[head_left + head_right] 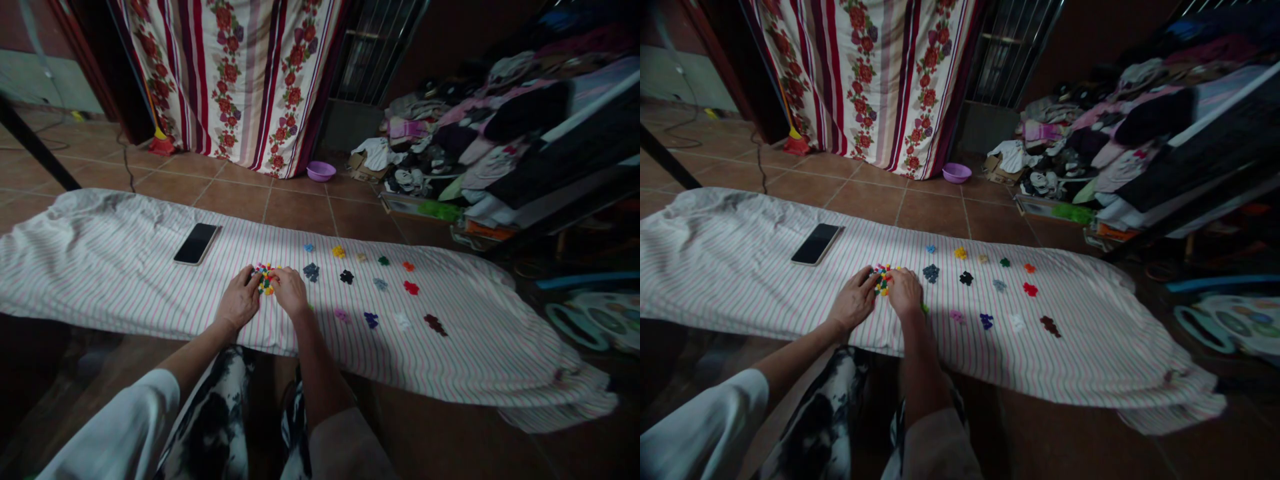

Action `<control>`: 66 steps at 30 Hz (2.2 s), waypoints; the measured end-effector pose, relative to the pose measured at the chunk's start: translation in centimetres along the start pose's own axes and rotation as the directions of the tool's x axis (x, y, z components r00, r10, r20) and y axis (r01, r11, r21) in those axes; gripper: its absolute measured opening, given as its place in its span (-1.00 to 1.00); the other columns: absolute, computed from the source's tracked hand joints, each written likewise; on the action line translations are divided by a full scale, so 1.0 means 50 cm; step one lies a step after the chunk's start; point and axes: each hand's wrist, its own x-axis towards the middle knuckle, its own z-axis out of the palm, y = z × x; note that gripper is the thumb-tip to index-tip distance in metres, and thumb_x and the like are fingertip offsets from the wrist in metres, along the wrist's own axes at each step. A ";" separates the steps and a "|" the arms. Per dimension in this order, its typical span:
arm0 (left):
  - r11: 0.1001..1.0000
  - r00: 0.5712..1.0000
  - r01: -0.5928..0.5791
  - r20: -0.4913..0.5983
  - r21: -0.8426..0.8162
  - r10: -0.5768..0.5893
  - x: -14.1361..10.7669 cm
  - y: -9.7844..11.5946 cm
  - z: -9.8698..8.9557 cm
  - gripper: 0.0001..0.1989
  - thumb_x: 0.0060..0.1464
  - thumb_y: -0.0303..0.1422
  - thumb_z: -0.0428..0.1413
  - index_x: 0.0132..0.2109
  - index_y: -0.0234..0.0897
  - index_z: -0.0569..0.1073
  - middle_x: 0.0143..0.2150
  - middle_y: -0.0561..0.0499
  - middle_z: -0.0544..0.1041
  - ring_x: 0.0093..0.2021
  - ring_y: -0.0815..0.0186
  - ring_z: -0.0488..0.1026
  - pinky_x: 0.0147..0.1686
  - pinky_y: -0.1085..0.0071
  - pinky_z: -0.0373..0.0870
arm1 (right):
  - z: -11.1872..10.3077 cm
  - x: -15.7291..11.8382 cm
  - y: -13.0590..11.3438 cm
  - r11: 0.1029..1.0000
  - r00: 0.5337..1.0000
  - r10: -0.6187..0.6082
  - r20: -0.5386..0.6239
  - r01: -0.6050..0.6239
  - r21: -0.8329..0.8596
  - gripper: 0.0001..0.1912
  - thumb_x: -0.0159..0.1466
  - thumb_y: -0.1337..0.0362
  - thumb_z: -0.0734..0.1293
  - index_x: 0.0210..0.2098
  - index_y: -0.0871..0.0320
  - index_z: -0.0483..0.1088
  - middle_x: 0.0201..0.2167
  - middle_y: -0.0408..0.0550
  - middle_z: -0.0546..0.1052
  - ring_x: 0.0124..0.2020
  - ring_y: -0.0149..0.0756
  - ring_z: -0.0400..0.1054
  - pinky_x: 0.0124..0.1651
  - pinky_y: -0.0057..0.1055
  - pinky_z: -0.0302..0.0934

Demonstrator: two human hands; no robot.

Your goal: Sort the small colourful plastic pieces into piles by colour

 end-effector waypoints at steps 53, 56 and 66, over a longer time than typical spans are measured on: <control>1.000 0.999 -0.021 -0.039 0.018 0.021 0.001 -0.002 0.001 -0.71 0.24 -0.43 -0.16 0.04 -0.35 0.31 0.14 -0.27 0.35 0.24 0.11 0.27 0.18 0.08 0.34 | -0.006 0.006 -0.025 0.999 0.999 -0.027 0.024 0.026 0.041 -0.75 0.27 0.43 0.21 -0.16 0.11 0.47 -0.16 -0.08 0.56 -0.11 -0.30 0.36 0.03 -0.41 0.12; 0.993 0.995 -0.101 -0.011 0.060 0.102 0.002 -0.001 -0.002 -0.74 0.24 -0.42 -0.17 -0.07 -0.32 0.37 0.03 -0.21 0.42 0.25 0.09 0.25 0.18 0.05 0.33 | -0.013 0.000 -0.029 0.996 1.000 -0.019 -0.007 0.020 0.082 -0.75 0.25 0.45 0.22 -0.16 0.12 0.46 -0.18 -0.09 0.58 -0.12 -0.30 0.38 0.02 -0.42 0.14; 0.948 0.969 -0.241 0.000 0.208 0.246 0.003 -0.004 -0.002 -0.76 0.22 -0.44 -0.12 -0.26 -0.30 0.44 -0.05 -0.22 0.45 0.23 0.02 0.23 0.08 0.02 0.39 | -0.020 -0.020 -0.029 0.995 0.995 -0.032 -0.099 0.041 0.094 -0.74 0.28 0.40 0.22 -0.16 0.07 0.50 -0.17 -0.08 0.57 -0.09 -0.29 0.39 0.03 -0.40 0.16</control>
